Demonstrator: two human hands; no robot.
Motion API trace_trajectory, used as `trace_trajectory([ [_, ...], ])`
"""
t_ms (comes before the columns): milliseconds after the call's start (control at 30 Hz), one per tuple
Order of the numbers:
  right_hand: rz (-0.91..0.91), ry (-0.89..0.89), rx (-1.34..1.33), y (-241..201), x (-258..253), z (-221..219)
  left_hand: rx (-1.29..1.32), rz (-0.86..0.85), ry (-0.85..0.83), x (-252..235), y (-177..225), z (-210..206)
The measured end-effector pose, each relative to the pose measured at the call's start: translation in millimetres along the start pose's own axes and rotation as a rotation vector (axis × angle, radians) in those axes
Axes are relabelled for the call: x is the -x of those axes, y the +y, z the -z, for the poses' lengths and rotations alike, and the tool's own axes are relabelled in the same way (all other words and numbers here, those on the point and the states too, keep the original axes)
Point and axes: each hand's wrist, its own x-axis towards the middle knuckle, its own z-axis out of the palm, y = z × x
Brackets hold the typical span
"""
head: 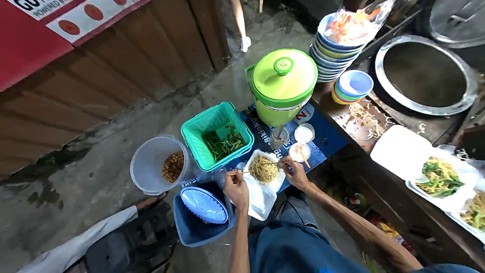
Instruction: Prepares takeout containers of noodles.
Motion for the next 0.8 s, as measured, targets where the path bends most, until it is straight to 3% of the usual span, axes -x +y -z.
trace_trajectory([
  [100,-0.221,0.065,0.023,17.5,-3.5,-11.4,-0.098,0.009,-0.054,3.4,-9.9,-13.8],
  [233,-0.692,0.253,-0.359,18.5,0.3,-16.6,0.094,0.133,-0.064,2.1,-21.7,-27.2],
  [300,-0.779,0.308,-0.519,10.9,-1.6,-11.7,0.214,0.190,-0.059,1.0,-14.0,-23.0],
  [367,-0.731,0.333,-0.587,-1.2,1.8,-0.1,0.281,0.202,-0.055,3.9,-0.5,-11.0],
  [433,-0.566,0.320,-0.554,-10.5,8.4,11.7,0.312,0.188,-0.052,6.0,13.3,-1.0],
  [600,-0.082,0.195,-0.110,0.1,31.5,18.4,0.202,0.053,-0.048,14.6,-6.2,-1.4],
  [667,-0.021,0.180,0.040,7.9,33.6,13.4,0.112,0.020,-0.059,14.4,-8.2,-6.5],
  [733,-0.073,0.106,0.121,7.3,39.2,8.3,0.041,-0.030,-0.101,19.3,-7.6,-8.6],
  [800,-0.029,0.163,0.146,-2.4,34.0,8.7,0.009,-0.138,-0.104,15.0,3.5,-8.2],
])
